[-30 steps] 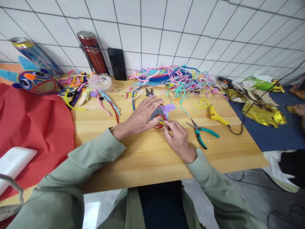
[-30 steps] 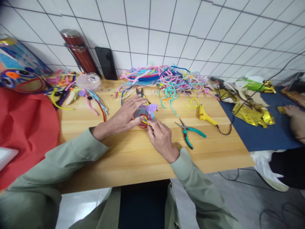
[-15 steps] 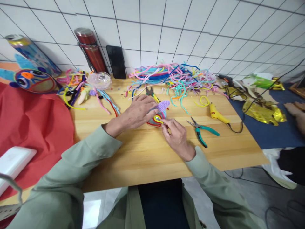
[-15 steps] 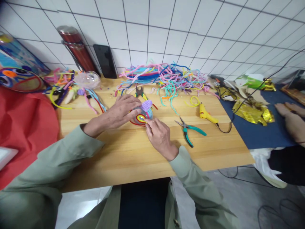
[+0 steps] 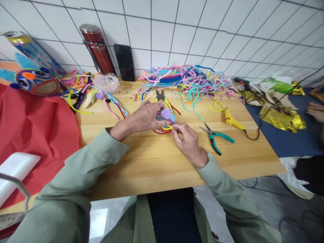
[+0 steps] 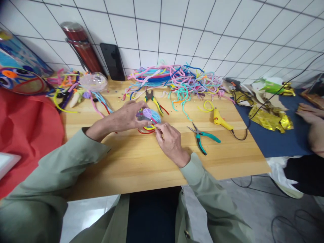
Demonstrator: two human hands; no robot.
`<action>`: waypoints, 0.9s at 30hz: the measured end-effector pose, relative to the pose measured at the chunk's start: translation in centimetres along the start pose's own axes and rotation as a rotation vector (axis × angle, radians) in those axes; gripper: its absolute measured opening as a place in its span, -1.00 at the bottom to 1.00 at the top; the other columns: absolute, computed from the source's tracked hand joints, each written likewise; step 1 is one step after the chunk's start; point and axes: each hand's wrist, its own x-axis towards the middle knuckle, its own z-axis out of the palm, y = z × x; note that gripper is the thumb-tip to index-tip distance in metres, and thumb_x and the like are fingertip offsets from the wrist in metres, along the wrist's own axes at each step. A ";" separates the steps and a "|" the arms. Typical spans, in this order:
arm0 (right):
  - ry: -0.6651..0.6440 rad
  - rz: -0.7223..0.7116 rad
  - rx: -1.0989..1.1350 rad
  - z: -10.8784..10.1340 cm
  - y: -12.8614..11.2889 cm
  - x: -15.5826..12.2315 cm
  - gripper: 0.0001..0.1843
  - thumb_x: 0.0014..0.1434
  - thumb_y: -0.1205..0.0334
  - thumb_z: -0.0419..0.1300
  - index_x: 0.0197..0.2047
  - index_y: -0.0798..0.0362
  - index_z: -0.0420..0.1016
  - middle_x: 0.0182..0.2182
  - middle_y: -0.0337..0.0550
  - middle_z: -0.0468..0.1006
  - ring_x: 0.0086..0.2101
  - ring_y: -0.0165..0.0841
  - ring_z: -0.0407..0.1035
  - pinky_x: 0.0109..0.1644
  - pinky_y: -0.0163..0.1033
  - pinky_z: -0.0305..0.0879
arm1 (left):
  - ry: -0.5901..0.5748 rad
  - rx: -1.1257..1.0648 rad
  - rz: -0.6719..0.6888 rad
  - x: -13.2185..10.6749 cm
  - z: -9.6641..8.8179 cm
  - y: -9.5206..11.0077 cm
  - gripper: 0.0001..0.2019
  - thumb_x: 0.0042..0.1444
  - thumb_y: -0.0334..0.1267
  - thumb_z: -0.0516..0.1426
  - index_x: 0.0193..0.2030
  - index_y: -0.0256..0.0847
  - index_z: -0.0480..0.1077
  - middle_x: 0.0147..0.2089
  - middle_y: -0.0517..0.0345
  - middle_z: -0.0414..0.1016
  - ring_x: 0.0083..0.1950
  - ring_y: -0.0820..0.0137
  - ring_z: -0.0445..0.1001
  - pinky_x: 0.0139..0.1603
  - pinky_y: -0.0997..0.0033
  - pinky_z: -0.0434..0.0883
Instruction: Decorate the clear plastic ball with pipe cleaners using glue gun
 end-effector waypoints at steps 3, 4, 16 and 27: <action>0.024 -0.008 0.029 0.1 0.1 0.1 -0.79 0.54 0.44 0.23 -0.01 -0.08 0.59 -0.21 -0.15 0.75 -0.24 -0.27 0.64 -0.13 -0.15 0.55 | -0.013 -0.036 -0.059 0.0 -0.2 0.0 -0.61 0.19 0.05 0.45 -0.02 -0.07 0.49 -0.21 0.17 0.59 -0.19 0.16 0.55 -0.01 0.18 0.46; 0.028 -0.013 0.031 0.1 0.0 0.2 -0.80 0.54 0.45 0.23 -0.02 -0.08 0.58 -0.21 -0.16 0.75 -0.23 -0.27 0.64 -0.13 -0.16 0.55 | -0.009 -0.039 -0.074 0.0 -0.3 0.1 -0.61 0.18 0.04 0.45 -0.03 -0.07 0.48 -0.22 0.17 0.58 -0.22 0.18 0.53 -0.07 0.22 0.42; 0.055 -0.012 0.107 0.7 0.3 0.0 -0.73 0.51 0.46 0.26 0.11 -0.11 0.59 -0.08 -0.11 0.78 -0.13 -0.22 0.68 -0.09 -0.11 0.63 | -0.154 0.092 -0.217 0.0 -1.6 2.1 -0.50 0.29 0.09 0.31 0.22 -0.15 0.44 0.05 -0.03 0.69 -0.06 0.12 0.63 -0.06 0.25 0.41; 0.069 -0.053 0.024 0.5 0.1 0.3 -0.69 0.51 0.50 0.24 0.12 -0.08 0.64 -0.12 -0.10 0.79 -0.11 -0.20 0.72 -0.03 -0.11 0.66 | -0.234 0.138 -0.258 0.1 -2.1 2.7 -0.46 0.36 0.22 0.25 0.25 -0.13 0.43 0.10 -0.07 0.73 0.06 -0.02 0.73 0.01 0.18 0.50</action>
